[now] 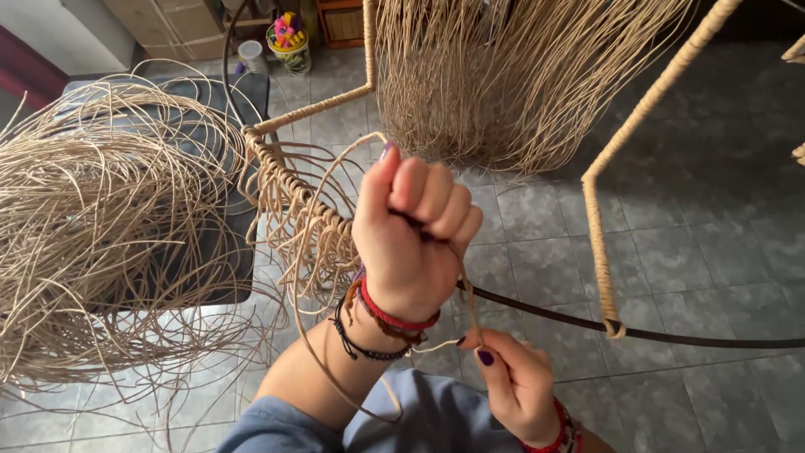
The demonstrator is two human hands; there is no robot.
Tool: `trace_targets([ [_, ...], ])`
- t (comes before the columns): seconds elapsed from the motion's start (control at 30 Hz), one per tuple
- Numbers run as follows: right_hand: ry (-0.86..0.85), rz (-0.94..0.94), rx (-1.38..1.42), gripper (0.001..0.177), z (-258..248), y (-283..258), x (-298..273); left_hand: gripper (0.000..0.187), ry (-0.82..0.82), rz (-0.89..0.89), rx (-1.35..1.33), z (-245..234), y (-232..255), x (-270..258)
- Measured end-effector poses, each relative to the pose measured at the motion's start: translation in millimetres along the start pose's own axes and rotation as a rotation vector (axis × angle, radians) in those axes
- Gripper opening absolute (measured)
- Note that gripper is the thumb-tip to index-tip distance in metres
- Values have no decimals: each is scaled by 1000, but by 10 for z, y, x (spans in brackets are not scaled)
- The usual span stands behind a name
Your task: Knotting natural fibers onto a circular frame to create a woven object
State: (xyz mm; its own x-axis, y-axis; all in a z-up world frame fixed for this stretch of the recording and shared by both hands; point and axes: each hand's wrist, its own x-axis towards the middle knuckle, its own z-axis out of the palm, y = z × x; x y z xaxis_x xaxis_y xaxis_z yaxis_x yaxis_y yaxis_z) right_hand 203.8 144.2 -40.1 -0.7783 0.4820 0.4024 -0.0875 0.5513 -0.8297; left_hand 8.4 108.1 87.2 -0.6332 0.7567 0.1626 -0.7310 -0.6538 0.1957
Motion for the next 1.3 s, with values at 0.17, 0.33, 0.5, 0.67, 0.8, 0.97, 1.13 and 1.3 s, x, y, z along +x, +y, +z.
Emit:
trace_targets([
  [0.17, 19, -165, -90, 22, -22, 91, 8, 45, -66, 105, -56, 137, 23, 98],
  [0.33, 18, -112, -102, 27, -8, 168, -79, 46, -36, 158, -14, 159, -115, 160],
  [0.5, -66, -46, -118, 24, -89, 224, -98, 42, -439, 79, 621, -961, -254, -343],
  [0.67, -364, -293, -283, 11, -172, 55, -7, 55, -631, 381, 1150, -892, -85, -1183],
  [0.8, -486, -362, -638, 30, -276, -338, 169, 71, -321, 31, 790, -866, -215, -1262],
  [0.97, -18, -447, -914, 23, -544, -854, 518, 51, -187, 30, 179, -845, -262, -1170],
  [1.13, -87, -396, -1002, 9, -422, -610, 763, 60, -319, 187, 639, -1075, 11, -1111],
  [1.3, -69, -345, -933, 8, -423, -470, 708, 59, -379, 526, 915, -1345, 349, -840],
])
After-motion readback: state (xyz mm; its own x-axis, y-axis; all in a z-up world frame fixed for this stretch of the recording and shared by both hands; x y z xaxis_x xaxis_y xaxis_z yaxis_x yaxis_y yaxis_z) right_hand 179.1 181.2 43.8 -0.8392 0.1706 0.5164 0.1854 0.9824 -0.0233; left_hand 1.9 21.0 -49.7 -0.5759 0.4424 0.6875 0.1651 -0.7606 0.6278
